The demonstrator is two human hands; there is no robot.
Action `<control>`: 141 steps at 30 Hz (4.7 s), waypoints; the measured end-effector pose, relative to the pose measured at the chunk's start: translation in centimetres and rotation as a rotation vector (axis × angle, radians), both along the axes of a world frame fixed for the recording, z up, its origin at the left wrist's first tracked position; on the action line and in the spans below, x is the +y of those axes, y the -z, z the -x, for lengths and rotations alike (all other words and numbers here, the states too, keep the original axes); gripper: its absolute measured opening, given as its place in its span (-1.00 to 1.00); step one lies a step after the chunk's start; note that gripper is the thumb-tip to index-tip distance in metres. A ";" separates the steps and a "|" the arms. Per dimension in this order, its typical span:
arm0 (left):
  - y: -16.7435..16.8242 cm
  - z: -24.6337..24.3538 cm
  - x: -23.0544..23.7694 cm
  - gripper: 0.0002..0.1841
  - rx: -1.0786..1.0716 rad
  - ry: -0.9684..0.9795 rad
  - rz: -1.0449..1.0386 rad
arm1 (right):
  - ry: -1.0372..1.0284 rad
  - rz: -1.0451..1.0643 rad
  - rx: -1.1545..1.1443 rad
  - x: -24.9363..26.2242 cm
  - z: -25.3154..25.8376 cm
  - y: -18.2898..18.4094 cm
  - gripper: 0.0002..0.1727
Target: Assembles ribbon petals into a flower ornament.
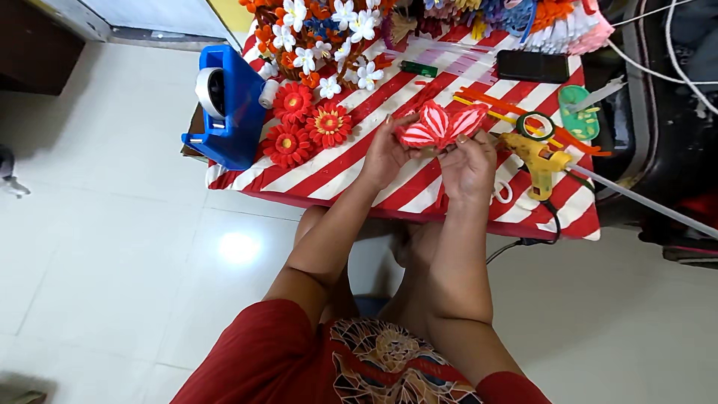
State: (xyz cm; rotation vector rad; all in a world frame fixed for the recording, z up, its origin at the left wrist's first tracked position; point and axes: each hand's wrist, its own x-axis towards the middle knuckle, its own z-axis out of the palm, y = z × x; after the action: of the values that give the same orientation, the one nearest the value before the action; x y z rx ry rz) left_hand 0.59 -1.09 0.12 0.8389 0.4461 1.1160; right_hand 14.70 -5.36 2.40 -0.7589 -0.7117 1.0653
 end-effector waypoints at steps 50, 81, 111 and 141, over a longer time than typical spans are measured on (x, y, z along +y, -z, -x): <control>-0.3 1.4 0.6 -0.83 -0.833 0.495 0.146 | -0.202 -0.188 -0.228 -1.3 -2.1 -0.5 -0.76; -1.5 0.0 -0.2 -0.74 -0.003 -0.190 -0.157 | -0.221 -0.184 -0.560 -4.6 -5.0 -2.2 -0.80; -0.3 -1.8 0.1 -0.74 -0.079 -0.082 -0.001 | 0.286 0.473 -0.923 -6.2 -11.8 -1.8 -0.61; -0.9 -1.9 -0.1 -0.74 -0.052 -0.030 0.086 | -0.062 0.019 -0.841 -9.0 -9.3 -4.4 -0.70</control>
State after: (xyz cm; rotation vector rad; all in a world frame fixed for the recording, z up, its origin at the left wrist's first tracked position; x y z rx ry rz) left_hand 2.50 -1.17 1.07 0.7285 0.4615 1.1361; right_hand 23.95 -14.37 6.82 -1.2218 -1.4413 0.7825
